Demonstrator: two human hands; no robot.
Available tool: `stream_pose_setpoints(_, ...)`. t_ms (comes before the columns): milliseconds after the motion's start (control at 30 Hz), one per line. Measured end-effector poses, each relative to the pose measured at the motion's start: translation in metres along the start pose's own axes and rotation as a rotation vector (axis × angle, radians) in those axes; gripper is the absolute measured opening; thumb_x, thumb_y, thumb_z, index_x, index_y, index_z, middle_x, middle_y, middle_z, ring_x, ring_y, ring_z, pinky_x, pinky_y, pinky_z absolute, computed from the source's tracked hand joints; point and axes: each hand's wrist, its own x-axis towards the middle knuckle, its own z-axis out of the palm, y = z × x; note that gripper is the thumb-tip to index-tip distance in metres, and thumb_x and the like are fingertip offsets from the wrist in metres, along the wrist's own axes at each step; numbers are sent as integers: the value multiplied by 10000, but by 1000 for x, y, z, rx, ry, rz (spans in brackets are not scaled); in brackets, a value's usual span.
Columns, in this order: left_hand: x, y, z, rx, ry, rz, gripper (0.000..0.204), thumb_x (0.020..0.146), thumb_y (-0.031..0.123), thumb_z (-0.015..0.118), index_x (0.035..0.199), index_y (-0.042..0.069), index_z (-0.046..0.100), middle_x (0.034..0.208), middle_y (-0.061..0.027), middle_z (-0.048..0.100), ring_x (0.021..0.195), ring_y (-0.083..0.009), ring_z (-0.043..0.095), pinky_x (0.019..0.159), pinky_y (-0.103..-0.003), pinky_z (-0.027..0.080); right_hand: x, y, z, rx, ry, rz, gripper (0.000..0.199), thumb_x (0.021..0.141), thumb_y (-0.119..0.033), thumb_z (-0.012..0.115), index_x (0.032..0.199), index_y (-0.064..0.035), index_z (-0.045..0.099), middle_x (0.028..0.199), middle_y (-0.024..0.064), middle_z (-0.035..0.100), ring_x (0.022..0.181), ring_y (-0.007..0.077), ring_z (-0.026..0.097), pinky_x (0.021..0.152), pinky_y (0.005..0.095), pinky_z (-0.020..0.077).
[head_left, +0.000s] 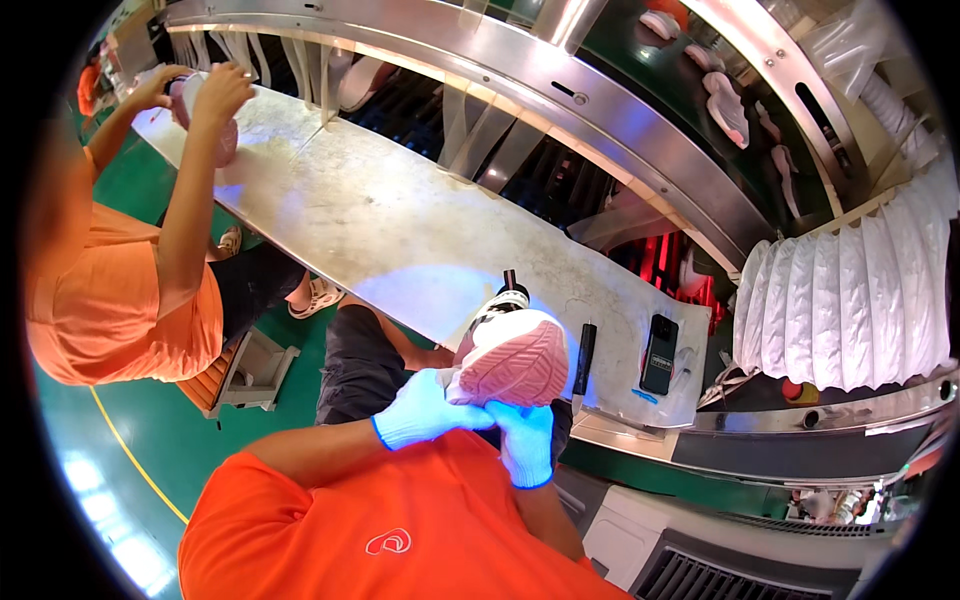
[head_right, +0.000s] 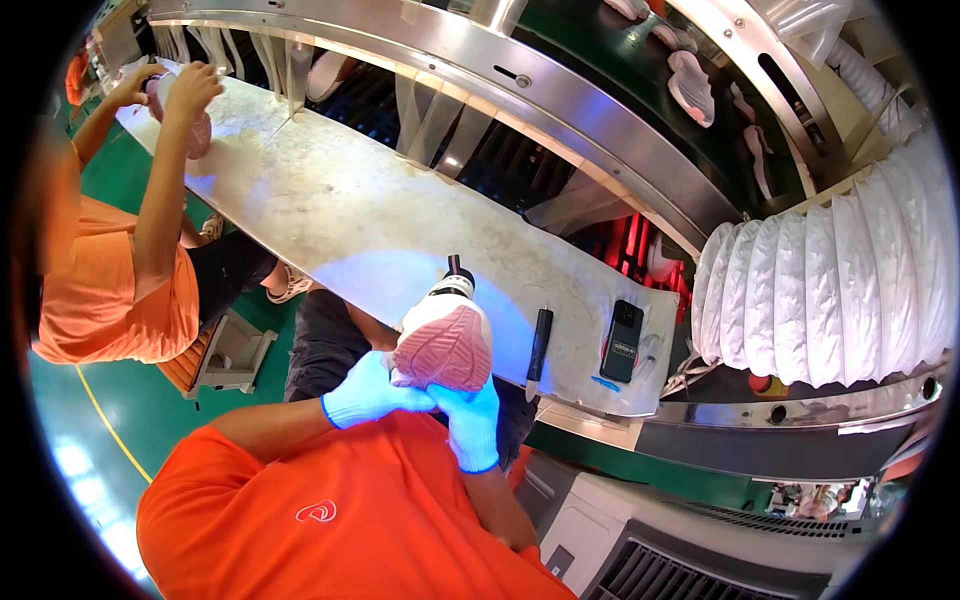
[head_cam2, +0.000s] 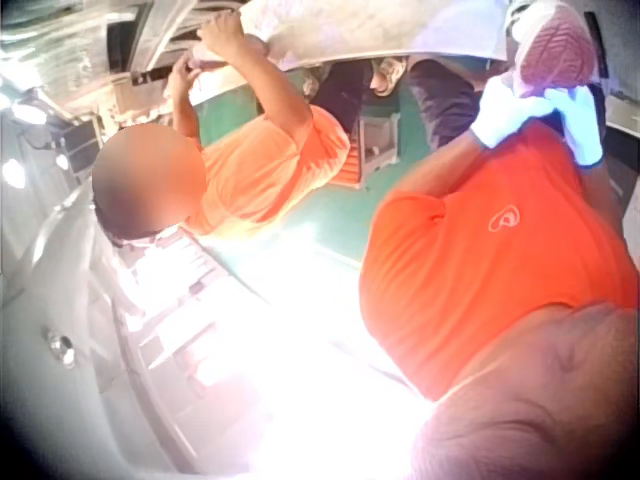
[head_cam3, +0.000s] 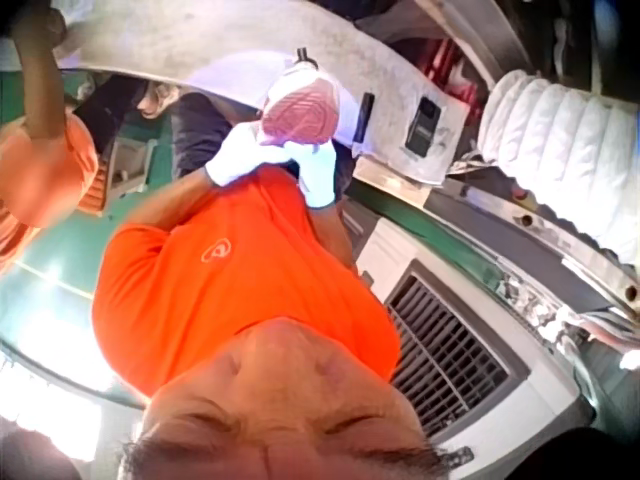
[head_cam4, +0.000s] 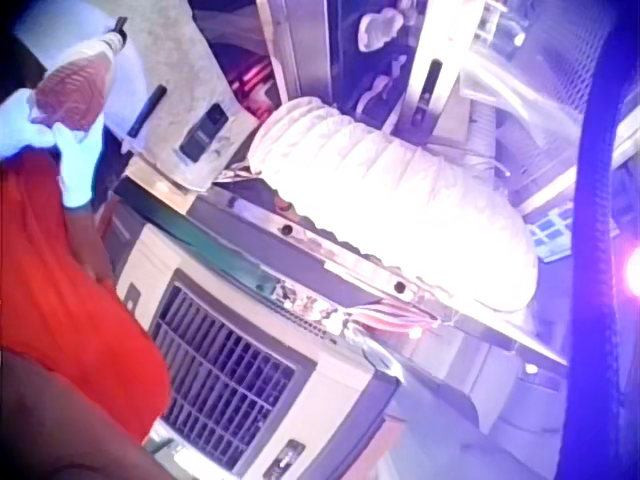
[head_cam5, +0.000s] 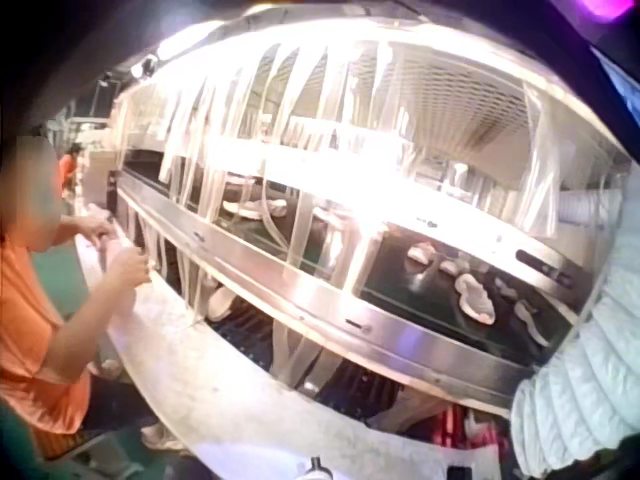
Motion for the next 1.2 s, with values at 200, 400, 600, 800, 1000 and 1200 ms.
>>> stream_pose_setpoints(200, -3, 21, -25, 550, -88, 145, 629, 795, 498, 955, 1255, 94, 812, 1077, -127, 840, 1015, -307, 804, 942, -425, 610, 6, -119, 10, -312, -185, -482, 1239, 679, -281, 1094, 1676, 55, 438, 1674, 214, 530, 1525, 307, 548, 1288, 472, 429)
stream_pose_setpoints(400, -13, -4, -31, 367, 179, 313, 665, 692, 467, 1034, 1107, 42, 735, 1086, -155, 743, 1011, -338, 756, 898, -451, 604, 7, -124, 51, -399, -347, -450, 718, 893, -186, 946, 1476, 64, 611, 1452, 246, 717, 1389, 364, 682, 1209, 486, 516)
stream_pose_setpoints(600, -28, 7, -41, 179, 240, 658, 552, 647, 294, 1058, 953, 85, 649, 907, -103, 630, 809, -303, 656, 704, -399, 531, 2, -103, 96, -704, -377, -699, 677, 897, -305, 947, 1394, 57, 663, 1332, 252, 760, 1262, 450, 729, 1180, 549, 521)
stream_pose_setpoints(800, -71, 39, -66, 157, 255, 823, 428, 696, 176, 1040, 898, 111, 668, 853, -70, 630, 730, -291, 619, 651, -388, 487, -4, -85, 125, -845, -399, -807, 693, 889, -540, 932, 1265, 21, 774, 1285, 227, 780, 1192, 437, 752, 1112, 548, 548)
stream_pose_setpoints(1000, -78, 25, -57, 189, 374, 1101, 327, 733, 65, 965, 931, 83, 706, 849, -71, 650, 658, -226, 600, 622, -370, 460, -13, -67, 128, -881, -309, -873, 809, 977, -625, 823, 1384, 56, 666, 1298, 279, 768, 1240, 473, 745, 1132, 573, 549)
stream_pose_setpoints(1200, -61, 46, -76, 236, 98, 1085, 298, 708, 118, 922, 962, 133, 767, 947, -81, 683, 809, -322, 661, 691, -437, 502, -7, -78, 106, -848, -421, -818, 872, 890, -607, 919, 1395, 56, 663, 1281, 272, 782, 1283, 486, 738, 1157, 580, 525)
